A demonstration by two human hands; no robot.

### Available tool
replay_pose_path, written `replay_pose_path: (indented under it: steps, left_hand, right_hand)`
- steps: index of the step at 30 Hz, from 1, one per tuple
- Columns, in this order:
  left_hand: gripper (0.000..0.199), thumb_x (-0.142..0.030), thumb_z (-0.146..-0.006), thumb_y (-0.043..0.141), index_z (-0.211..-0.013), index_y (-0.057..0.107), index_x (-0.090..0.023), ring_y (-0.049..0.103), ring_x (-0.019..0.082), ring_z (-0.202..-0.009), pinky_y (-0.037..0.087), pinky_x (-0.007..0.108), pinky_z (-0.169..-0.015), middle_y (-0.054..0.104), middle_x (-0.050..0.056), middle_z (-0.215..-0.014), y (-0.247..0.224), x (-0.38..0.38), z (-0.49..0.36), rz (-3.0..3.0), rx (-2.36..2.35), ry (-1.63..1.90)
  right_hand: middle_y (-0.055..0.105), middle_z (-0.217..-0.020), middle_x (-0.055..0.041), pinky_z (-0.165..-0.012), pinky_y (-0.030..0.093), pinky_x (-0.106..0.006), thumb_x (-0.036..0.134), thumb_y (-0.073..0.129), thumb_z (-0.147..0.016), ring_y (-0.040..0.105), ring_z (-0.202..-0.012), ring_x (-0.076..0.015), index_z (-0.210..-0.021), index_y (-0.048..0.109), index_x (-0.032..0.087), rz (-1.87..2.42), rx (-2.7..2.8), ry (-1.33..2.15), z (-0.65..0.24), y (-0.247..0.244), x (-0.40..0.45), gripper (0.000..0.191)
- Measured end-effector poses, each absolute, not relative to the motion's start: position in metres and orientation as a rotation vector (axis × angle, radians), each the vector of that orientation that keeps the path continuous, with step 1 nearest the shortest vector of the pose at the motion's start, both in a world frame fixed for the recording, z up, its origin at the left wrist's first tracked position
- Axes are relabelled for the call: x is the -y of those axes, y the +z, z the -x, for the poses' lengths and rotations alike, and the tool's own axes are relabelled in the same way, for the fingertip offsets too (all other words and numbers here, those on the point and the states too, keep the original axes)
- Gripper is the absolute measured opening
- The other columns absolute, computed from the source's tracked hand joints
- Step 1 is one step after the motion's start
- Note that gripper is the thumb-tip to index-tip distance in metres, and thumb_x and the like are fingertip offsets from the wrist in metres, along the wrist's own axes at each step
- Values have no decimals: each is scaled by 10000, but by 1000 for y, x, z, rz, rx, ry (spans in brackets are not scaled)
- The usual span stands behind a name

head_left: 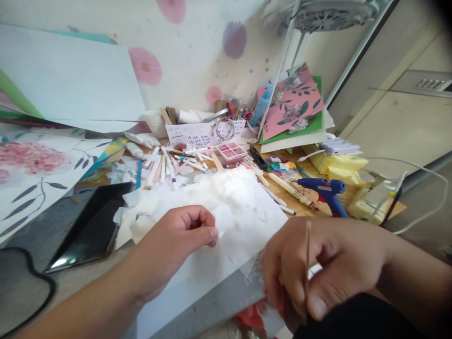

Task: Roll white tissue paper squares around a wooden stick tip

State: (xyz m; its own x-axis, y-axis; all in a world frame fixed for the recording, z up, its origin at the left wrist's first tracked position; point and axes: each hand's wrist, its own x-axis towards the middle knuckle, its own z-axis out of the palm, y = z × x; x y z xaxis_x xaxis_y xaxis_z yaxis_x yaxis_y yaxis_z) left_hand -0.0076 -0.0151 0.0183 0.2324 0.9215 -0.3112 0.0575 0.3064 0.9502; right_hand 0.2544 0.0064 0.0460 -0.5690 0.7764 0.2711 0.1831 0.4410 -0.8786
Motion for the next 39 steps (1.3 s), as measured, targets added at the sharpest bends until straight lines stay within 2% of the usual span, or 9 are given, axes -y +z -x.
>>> replay_pose_path:
  steps: [4, 8, 11, 19, 27, 34, 39]
  left_hand:
    - [127, -204, -775, 677, -657, 629, -203, 544, 152, -689, 353, 309, -700, 647, -38, -640, 17, 16, 8, -1093, -1155, 803]
    - [126, -206, -780, 691, -660, 652, -211, 548, 154, -697, 356, 312, -707, 652, -42, -643, 16, 18, 7, -1074, -1111, 803]
    - [143, -234, -784, 706, -647, 670, -219, 548, 152, -691, 361, 312, -712, 658, -44, -637, 19, 20, 5, -1056, -1053, 821]
    - [106, -226, -757, 732, -663, 686, -208, 547, 144, -697, 375, 289, -693, 653, -34, -660, 24, 21, 6, -991, -937, 863]
    - [163, -258, -746, 778, -670, 642, -212, 526, 157, -730, 387, 331, -749, 641, -41, -690, 21, 21, 6, -1034, -967, 891]
    - [167, -195, -787, 720, -662, 612, -213, 542, 135, -693, 380, 302, -718, 638, -59, -643, 23, 22, 3, -1052, -910, 920]
    - [135, -248, -805, 730, -718, 632, -214, 543, 146, -730, 376, 302, -724, 643, -49, -685, 22, 22, 4, -1053, -933, 889]
  right_hand:
    - [748, -896, -75, -799, 570, -344, 371, 707, -880, 705, -888, -199, -918, 737, 184, 687, 2030, 1113, -241, 52, 0, 193]
    - [740, -929, -88, -823, 566, -299, 188, 670, -909, 708, -908, -171, -895, 711, 144, 563, 2009, 1126, -223, 51, 4, 62]
    - [724, -925, -91, -816, 568, -257, 117, 635, -917, 708, -895, -144, -903, 690, 109, 529, 1937, 1216, -211, 46, 6, 58]
    - [702, -805, 2, -747, 595, -181, 127, 660, -903, 723, -767, -87, -906, 703, 160, 543, 1648, 1404, -199, 42, -1, 54]
    - [716, -807, -14, -711, 605, -191, 157, 679, -896, 726, -747, -101, -896, 722, 163, 530, 1603, 1388, -196, 40, 0, 44]
    - [732, -798, -22, -652, 598, -187, 234, 665, -922, 740, -732, -114, -883, 702, 166, 552, 1575, 1410, -197, 39, 1, 87]
    - [741, -800, -27, -630, 600, -196, 258, 662, -927, 748, -733, -126, -896, 693, 173, 558, 1559, 1441, -197, 40, 1, 96]
